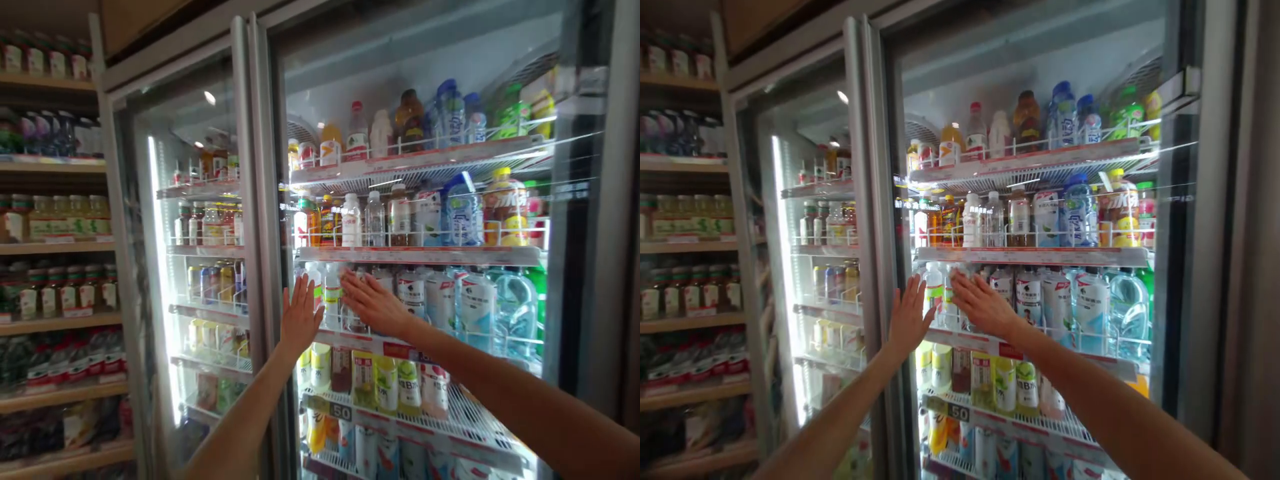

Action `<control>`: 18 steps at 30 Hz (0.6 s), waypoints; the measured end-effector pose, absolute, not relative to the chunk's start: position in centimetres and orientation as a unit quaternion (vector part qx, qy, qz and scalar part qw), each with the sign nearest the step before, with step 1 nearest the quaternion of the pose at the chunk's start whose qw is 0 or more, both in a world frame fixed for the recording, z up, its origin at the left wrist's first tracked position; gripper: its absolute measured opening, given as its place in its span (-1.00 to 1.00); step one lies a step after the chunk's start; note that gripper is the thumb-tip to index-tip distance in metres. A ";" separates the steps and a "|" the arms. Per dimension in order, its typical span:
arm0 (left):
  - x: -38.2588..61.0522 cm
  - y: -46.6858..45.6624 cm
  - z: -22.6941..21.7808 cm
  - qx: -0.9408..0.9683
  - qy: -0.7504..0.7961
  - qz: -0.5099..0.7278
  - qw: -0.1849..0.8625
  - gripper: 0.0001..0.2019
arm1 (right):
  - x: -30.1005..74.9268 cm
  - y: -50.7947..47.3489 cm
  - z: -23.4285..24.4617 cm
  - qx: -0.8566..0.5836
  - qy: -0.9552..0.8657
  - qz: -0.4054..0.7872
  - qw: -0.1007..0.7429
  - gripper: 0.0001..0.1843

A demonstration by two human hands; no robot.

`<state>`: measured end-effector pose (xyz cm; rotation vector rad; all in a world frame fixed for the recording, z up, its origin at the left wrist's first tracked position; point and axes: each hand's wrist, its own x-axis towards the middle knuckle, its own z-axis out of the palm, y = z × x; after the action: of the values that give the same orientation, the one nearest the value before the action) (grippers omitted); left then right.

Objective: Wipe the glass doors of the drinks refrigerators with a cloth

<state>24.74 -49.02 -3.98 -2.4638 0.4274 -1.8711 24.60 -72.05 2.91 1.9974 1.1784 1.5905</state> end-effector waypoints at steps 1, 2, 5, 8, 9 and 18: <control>24.8 -48.6 -4.1 -0.790 0.134 -0.599 0.013 -0.46 | 24.8 -71.3 3.4 0.699 0.409 0.563 0.165 -0.56; 24.8 -48.2 -4.2 -0.791 0.132 -0.597 0.014 -0.46 | 25.0 -70.5 4.0 0.705 0.384 0.578 0.148 -0.56; 24.8 -47.1 -4.4 -0.803 0.129 -0.582 0.001 -0.46 | 25.6 -68.1 5.1 0.730 0.298 0.612 0.061 -0.53; 24.5 -46.1 -4.8 -0.822 0.125 -0.555 -0.014 -0.47 | 25.8 -66.2 3.0 0.735 0.369 0.565 0.071 -0.51; 24.5 -45.8 -4.9 -0.829 0.123 -0.546 -0.017 -0.47 | 25.7 -65.8 2.0 0.727 0.413 0.541 0.094 -0.52; 24.2 -45.3 -6.1 -0.840 0.134 -0.524 -0.043 -0.48 | 26.2 -65.0 -0.1 0.700 0.378 0.604 0.040 -0.59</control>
<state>24.17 -45.35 -6.11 -2.7140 0.4315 -1.6920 26.22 -65.04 -0.11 2.1457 1.1593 1.8509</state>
